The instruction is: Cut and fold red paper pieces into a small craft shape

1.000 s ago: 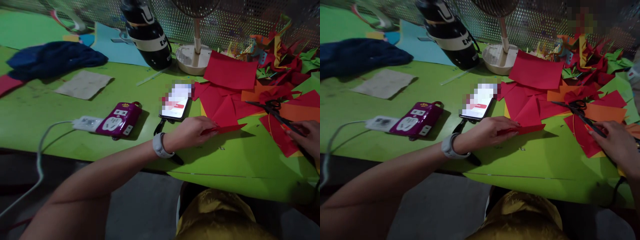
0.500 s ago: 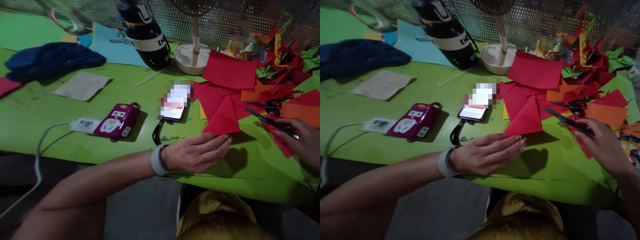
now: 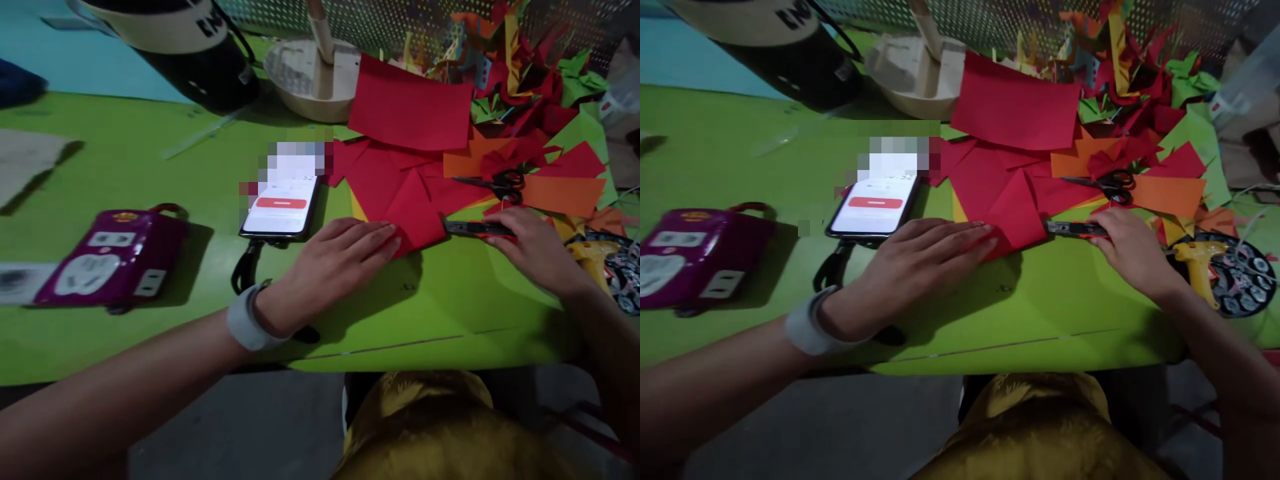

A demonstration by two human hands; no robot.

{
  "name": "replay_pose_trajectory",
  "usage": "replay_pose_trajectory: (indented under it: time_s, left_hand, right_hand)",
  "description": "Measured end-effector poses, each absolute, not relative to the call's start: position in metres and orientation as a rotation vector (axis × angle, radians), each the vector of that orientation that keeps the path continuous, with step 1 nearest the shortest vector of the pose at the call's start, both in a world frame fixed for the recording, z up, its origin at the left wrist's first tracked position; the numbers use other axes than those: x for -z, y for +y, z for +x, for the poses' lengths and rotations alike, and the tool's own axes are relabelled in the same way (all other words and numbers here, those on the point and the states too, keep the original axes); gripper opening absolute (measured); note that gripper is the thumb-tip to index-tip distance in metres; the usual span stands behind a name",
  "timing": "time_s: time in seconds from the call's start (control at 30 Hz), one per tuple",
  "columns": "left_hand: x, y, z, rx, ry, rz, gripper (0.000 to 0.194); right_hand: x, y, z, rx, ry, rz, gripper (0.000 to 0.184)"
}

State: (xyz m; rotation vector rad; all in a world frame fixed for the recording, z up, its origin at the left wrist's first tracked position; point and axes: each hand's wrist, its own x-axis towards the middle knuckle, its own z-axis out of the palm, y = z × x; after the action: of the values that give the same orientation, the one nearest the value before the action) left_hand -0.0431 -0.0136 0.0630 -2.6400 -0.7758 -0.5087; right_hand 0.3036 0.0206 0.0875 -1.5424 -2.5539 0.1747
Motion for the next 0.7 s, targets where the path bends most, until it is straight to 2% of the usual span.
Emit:
replay_pose_trajectory:
  time_s: [0.1,0.2,0.37,0.7]
  left_hand:
    - [-0.050,-0.013,-0.041,0.489,-0.936,-2.772,0.038]
    - [-0.038,-0.016,-0.038,0.502,-1.051,-2.839,0.057]
    - [-0.033,-0.017,-0.039,0.434,-1.035,-2.994,0.085]
    - [-0.033,-0.014,-0.044,0.453,-0.979,-3.127,0.084]
  right_hand:
    - [-0.086,0.021,0.307,-0.203,-2.551,-1.519,0.028]
    - [-0.086,0.022,0.308,-0.235,-2.550,-1.507,0.028]
    - [-0.089,0.024,0.309,-0.366,-2.590,-1.404,0.029]
    - [-0.087,0.025,0.306,-0.504,-2.578,-1.328,0.030]
